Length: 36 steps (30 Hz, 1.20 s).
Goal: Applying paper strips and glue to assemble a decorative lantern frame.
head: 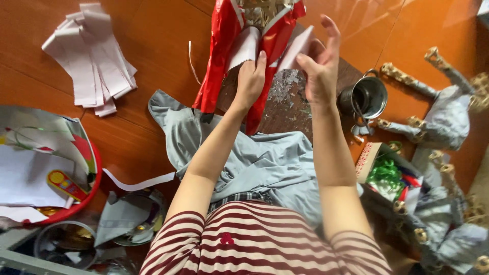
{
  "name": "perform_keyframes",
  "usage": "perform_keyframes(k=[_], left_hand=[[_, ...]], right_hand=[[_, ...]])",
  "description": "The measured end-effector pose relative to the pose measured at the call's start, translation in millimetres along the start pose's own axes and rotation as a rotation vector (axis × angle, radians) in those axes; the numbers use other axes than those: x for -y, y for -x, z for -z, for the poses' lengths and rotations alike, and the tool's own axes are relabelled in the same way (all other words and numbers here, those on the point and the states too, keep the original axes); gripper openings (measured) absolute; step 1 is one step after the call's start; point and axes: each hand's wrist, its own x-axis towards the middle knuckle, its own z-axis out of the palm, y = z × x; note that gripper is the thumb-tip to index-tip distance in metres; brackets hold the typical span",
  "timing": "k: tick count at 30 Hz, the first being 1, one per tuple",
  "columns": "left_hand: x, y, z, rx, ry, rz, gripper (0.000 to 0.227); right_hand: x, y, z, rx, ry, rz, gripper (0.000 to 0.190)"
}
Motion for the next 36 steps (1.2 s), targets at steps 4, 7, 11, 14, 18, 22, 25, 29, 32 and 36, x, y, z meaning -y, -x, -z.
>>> perform_keyframes(k=[4, 7, 11, 14, 18, 22, 25, 29, 32, 36], left_hand=[[-43, 10, 16, 0.003, 0.261, -0.188, 0.050], [-41, 13, 10, 0.121, 0.216, -0.001, 0.050], [-19, 4, -7, 0.020, 0.191, -0.223, 0.051], [-26, 12, -4, 0.099, 0.225, -0.085, 0.053], [-30, 33, -4, 0.197, 0.474, -0.163, 0.038], [-18, 32, -7, 0.340, 0.815, -0.040, 0.032], [-2, 20, -20, 0.279, 0.835, 0.317, 0.040], [-2, 21, -27, 0.233, 1.007, 0.317, 0.037], [-15, 24, -28, 0.278, 1.046, 0.280, 0.047], [-15, 25, -30, 0.182, 1.063, 0.168, 0.052]], right_hand=[[6, -4, -12, 0.044, 0.013, 0.017, 0.082], [5, -7, -15, 0.045, 0.030, -0.009, 0.080], [5, -13, -15, 0.082, 0.103, -0.010, 0.078], [12, -13, -22, 0.126, 0.170, -0.023, 0.078], [16, -10, -23, 0.177, 0.227, -0.008, 0.079], [-1, 0, -7, 0.165, 0.250, 0.073, 0.073], [-6, 6, 8, 0.124, 0.324, 0.035, 0.060], [-33, 9, 39, 0.202, 0.690, 0.423, 0.030], [-40, 11, 47, 0.333, 1.048, 0.766, 0.018], [-27, 7, 42, 0.329, 1.551, 0.992, 0.032]])
